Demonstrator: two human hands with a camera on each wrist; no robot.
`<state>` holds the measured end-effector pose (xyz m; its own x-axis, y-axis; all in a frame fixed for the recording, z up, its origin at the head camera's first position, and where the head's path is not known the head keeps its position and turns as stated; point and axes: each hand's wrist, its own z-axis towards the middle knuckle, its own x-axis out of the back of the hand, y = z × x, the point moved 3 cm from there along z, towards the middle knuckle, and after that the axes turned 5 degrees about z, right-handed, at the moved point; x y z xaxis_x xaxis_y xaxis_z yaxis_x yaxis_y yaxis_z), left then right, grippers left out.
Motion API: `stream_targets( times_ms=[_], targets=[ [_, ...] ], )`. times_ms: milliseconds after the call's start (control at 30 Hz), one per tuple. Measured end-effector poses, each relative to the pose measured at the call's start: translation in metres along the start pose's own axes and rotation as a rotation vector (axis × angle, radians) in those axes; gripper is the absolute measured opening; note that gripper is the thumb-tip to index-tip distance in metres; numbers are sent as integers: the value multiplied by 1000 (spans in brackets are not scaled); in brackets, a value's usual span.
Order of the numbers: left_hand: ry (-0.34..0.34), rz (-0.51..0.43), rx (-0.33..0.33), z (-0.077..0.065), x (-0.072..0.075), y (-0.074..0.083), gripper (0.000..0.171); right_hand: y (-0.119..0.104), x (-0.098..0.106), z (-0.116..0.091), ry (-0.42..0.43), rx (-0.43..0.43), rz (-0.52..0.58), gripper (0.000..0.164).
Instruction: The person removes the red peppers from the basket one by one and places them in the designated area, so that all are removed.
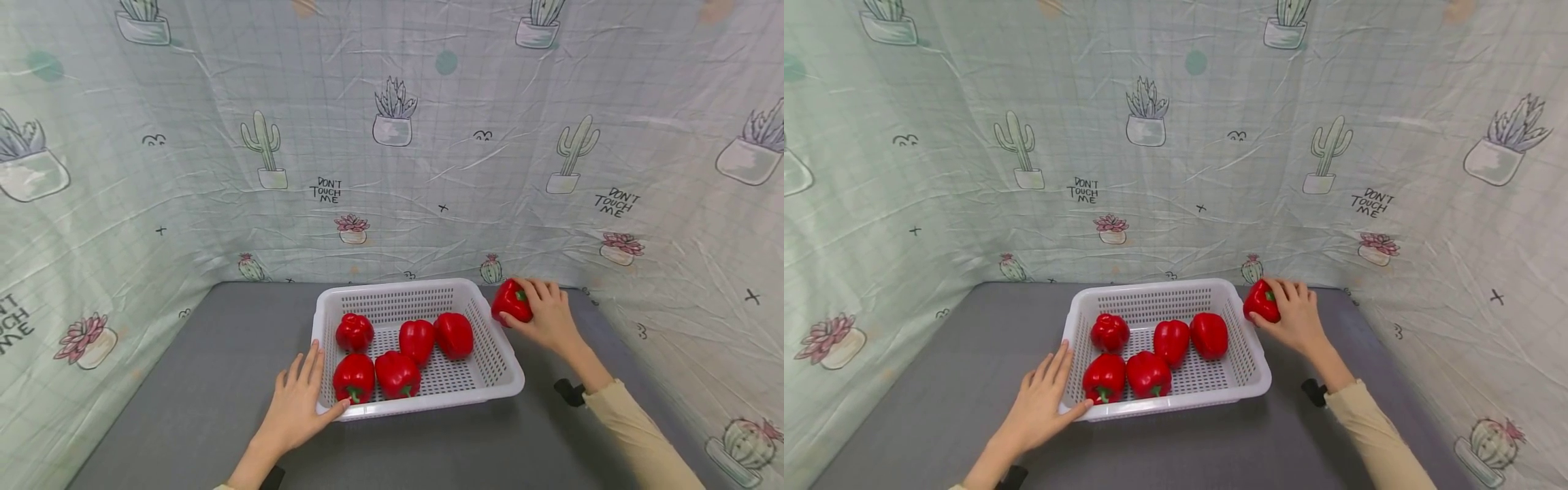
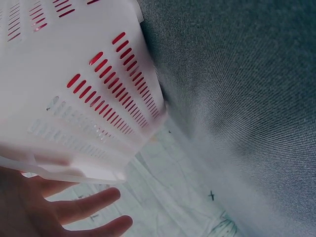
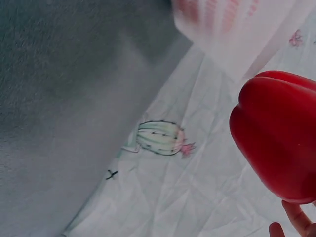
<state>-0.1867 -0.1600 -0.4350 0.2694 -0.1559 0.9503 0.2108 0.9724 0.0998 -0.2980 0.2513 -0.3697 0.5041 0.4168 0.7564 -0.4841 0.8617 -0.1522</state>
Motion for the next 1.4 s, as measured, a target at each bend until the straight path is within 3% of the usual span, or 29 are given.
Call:
stream_targets(
  times_ms=[500, 800, 933, 1067, 1400],
  targets=[
    [-5, -23, 1, -1, -2, -1, 92, 53, -35, 5, -130, 5, -43, 65],
    [-6, -32, 1, 0, -2, -1, 92, 83, -59, 9, -264, -108, -40, 63],
    [-5, -29, 4, -1, -2, -1, 92, 94, -71, 8, -364, -169, -28, 63],
    [-7, -20, 8, -1, -2, -1, 92, 101, -78, 7, -441, -200, -30, 63],
    [-17, -30, 16, -1, -2, 0, 92, 103, -88, 9, -496, -220, -35, 63]
  ],
)
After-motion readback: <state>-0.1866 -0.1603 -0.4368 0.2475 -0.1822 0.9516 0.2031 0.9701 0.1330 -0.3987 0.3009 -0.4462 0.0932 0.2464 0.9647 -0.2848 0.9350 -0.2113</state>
